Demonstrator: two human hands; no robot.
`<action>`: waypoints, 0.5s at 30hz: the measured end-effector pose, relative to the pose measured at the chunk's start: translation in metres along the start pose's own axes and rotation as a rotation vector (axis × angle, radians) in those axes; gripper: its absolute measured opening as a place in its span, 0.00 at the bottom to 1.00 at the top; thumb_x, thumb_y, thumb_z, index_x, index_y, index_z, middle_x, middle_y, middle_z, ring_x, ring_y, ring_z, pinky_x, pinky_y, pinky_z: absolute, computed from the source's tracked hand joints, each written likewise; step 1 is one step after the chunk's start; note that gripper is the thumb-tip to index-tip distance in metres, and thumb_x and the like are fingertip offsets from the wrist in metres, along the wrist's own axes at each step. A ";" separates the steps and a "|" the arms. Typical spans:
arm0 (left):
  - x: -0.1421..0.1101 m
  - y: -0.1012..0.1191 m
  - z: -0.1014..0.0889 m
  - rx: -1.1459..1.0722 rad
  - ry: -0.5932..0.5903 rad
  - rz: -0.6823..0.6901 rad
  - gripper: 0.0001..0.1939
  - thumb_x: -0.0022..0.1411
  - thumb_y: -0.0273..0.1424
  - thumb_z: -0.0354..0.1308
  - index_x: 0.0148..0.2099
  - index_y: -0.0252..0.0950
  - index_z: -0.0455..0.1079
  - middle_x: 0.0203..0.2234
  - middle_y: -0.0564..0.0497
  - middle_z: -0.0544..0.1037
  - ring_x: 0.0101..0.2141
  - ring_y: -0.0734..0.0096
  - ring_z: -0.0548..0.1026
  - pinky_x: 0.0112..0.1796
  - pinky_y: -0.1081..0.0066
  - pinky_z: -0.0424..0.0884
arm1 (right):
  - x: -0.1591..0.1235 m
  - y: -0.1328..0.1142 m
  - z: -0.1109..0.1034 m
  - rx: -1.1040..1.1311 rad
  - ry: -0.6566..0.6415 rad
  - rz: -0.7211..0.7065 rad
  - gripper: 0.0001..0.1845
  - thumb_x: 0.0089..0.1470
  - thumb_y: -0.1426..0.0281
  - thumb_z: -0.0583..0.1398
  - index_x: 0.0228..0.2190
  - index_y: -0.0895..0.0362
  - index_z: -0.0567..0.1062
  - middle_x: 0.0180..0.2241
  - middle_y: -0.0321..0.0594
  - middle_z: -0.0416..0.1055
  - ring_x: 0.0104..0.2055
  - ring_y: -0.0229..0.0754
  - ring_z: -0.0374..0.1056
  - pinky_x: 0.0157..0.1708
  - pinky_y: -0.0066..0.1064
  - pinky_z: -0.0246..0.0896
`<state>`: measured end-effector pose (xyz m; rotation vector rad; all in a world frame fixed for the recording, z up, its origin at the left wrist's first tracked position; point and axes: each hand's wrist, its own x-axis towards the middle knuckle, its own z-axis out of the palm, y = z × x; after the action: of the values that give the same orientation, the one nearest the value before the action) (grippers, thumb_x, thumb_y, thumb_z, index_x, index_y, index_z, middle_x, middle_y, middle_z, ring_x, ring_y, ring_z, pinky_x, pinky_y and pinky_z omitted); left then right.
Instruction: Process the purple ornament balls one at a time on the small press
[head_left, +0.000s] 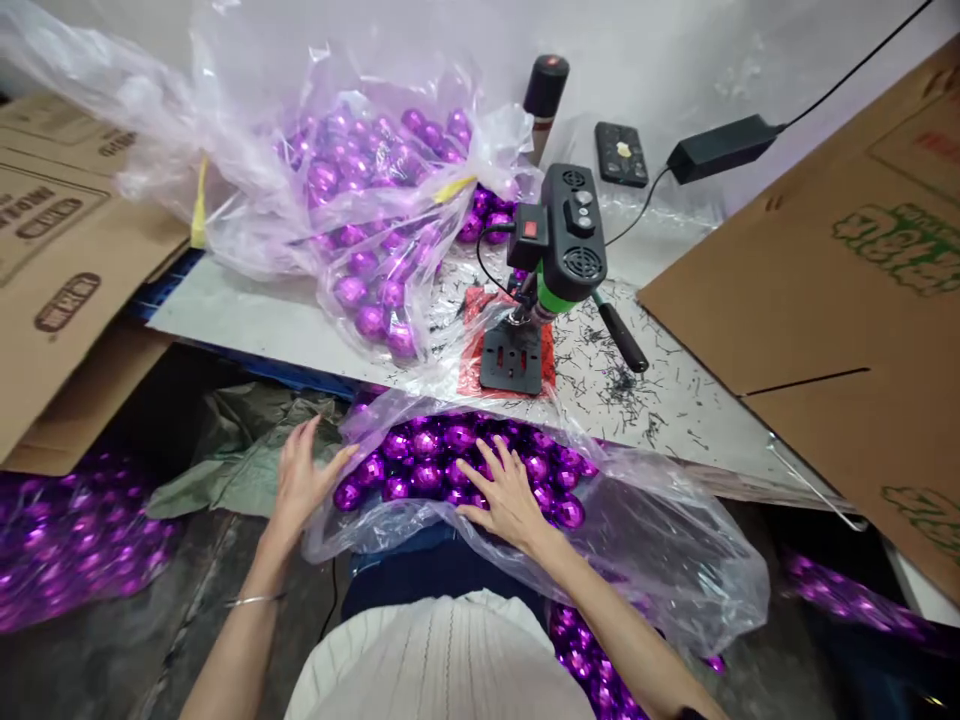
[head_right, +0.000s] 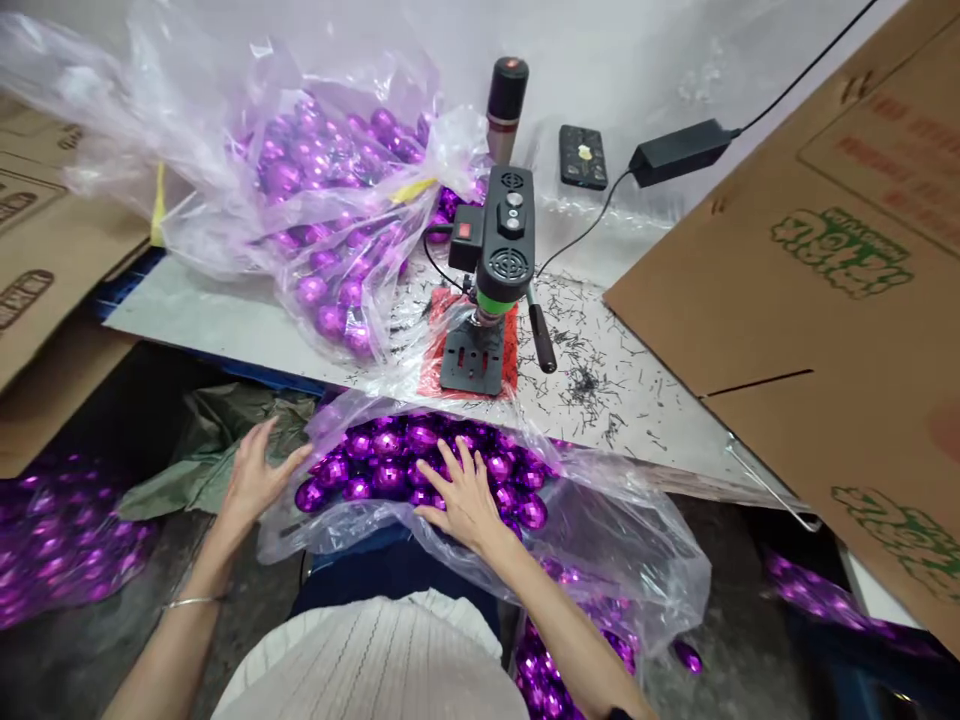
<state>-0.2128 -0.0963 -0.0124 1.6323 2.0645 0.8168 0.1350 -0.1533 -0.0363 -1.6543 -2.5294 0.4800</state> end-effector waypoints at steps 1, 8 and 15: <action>-0.002 -0.017 -0.001 -0.055 -0.090 -0.135 0.54 0.52 0.64 0.61 0.68 0.31 0.63 0.64 0.27 0.69 0.62 0.37 0.71 0.61 0.43 0.68 | 0.005 0.002 0.006 -0.018 -0.016 0.024 0.42 0.58 0.50 0.65 0.69 0.39 0.59 0.75 0.48 0.49 0.77 0.68 0.41 0.67 0.69 0.51; -0.034 -0.047 0.013 -0.209 -0.422 -0.312 0.61 0.47 0.61 0.66 0.75 0.36 0.53 0.69 0.32 0.64 0.62 0.41 0.73 0.57 0.50 0.73 | 0.034 0.020 0.030 -0.120 -0.090 0.133 0.37 0.63 0.55 0.61 0.69 0.37 0.57 0.73 0.48 0.52 0.76 0.70 0.40 0.67 0.73 0.46; -0.021 -0.019 0.016 -0.213 -0.194 -0.435 0.29 0.51 0.56 0.58 0.41 0.37 0.81 0.42 0.39 0.85 0.54 0.41 0.78 0.56 0.53 0.73 | 0.075 0.022 0.038 0.123 -0.139 0.306 0.33 0.63 0.64 0.60 0.67 0.43 0.64 0.66 0.52 0.67 0.70 0.65 0.57 0.68 0.67 0.48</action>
<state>-0.2114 -0.1166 -0.0381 1.0503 2.0081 0.6680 0.1138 -0.0855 -0.0867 -2.0334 -2.2844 0.7838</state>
